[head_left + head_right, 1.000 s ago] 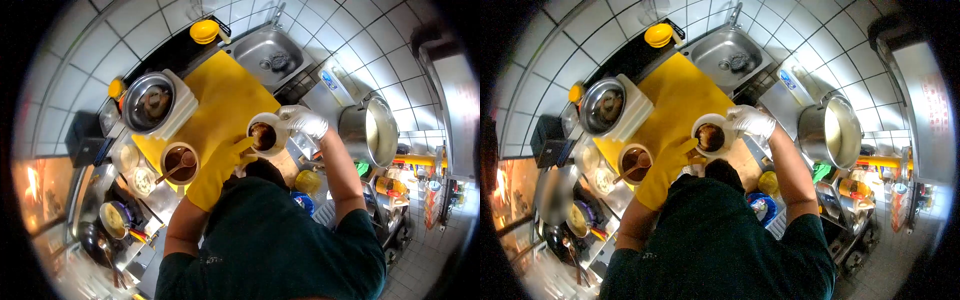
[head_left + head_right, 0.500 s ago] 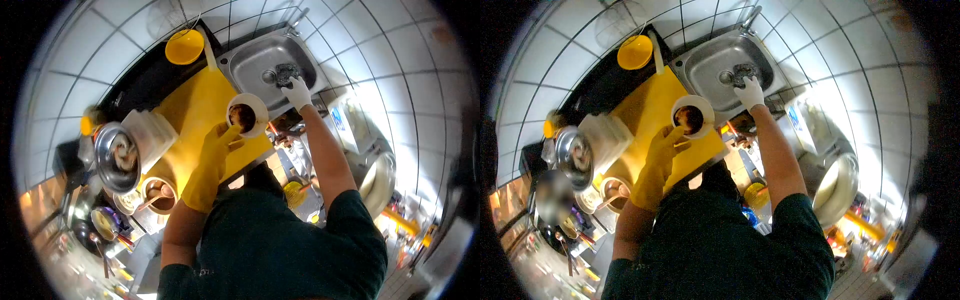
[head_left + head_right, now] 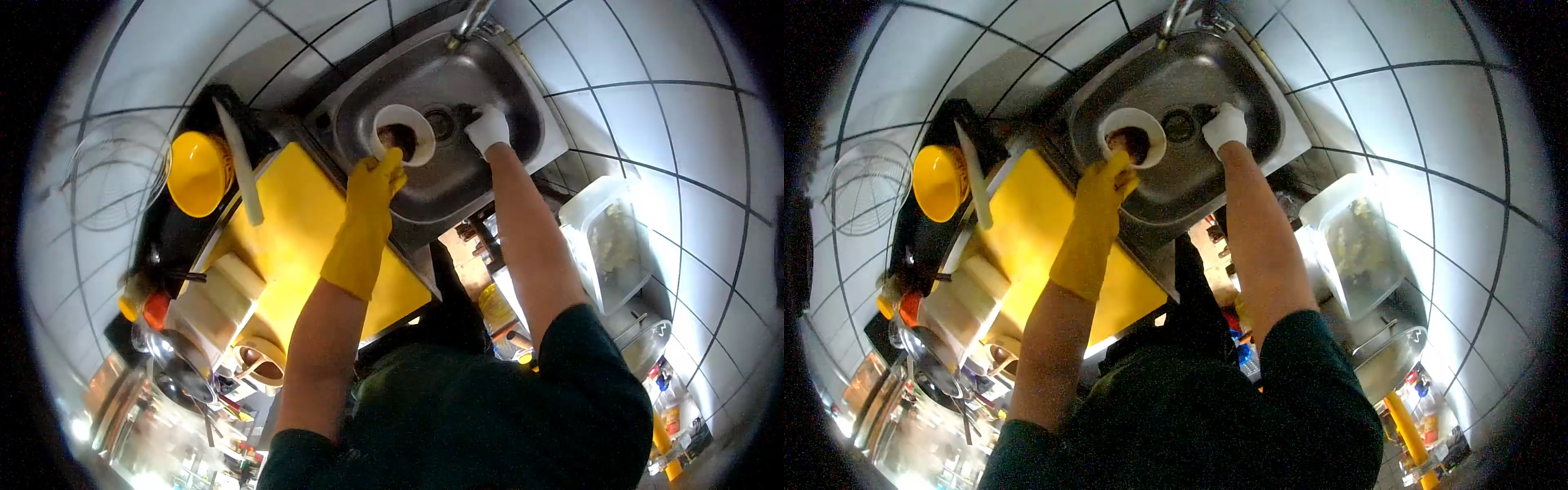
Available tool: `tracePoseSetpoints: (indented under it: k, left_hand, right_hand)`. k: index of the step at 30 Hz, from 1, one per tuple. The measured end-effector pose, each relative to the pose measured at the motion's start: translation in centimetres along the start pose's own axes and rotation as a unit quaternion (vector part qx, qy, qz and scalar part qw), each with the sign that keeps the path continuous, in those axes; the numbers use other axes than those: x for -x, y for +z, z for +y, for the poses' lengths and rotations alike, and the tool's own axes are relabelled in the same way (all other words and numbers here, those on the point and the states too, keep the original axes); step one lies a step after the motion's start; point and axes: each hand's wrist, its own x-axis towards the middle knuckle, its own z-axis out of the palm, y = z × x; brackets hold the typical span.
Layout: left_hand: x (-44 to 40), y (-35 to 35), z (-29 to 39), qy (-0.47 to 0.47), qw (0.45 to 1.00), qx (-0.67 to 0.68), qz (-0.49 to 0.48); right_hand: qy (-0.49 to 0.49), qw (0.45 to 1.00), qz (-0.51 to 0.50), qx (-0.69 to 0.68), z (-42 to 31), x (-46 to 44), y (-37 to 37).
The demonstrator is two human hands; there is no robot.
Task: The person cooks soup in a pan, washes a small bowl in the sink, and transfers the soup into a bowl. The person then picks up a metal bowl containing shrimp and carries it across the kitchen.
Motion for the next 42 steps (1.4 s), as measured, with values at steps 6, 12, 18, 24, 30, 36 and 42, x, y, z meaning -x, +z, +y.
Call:
tracePoseSetpoints:
  k: [6, 12, 18, 24, 30, 36, 42]
  left_hand:
    - [-5.0, 2.4, 0.3, -0.019, 0.999, 0.029, -0.021]
    - [-10.0, 3.2, -0.9, -0.041, 0.998, 0.033, -0.039]
    - [-9.5, 4.8, -0.6, -0.054, 0.997, 0.024, -0.041]
    - [-7.3, 3.7, -2.2, -0.021, 0.999, 0.014, -0.032]
    - [-6.7, 4.0, -2.5, 0.011, 0.999, -0.038, 0.004]
    - [-7.5, 4.7, -3.0, 0.038, 0.984, -0.160, 0.073]
    - [-4.5, 6.6, -1.0, 0.111, 0.932, -0.310, 0.153]
  right_hand:
    - [-0.144, 0.961, 0.191, -0.139, -4.5, 0.1, -11.3]
    - [-0.350, 0.927, 0.123, 0.058, -6.0, -5.1, -14.0]
    - [-0.325, 0.935, 0.033, 0.139, -4.9, -2.1, -14.4]
    - [-0.303, 0.946, 0.024, 0.114, -3.4, -0.9, -15.8]
    - [-0.301, 0.948, 0.028, 0.099, -2.6, -0.6, -17.5]
    - [-0.289, 0.950, 0.019, 0.114, -2.0, -0.6, -18.5]
    - [-0.310, 0.943, 0.041, 0.114, -1.8, -0.3, -19.0]
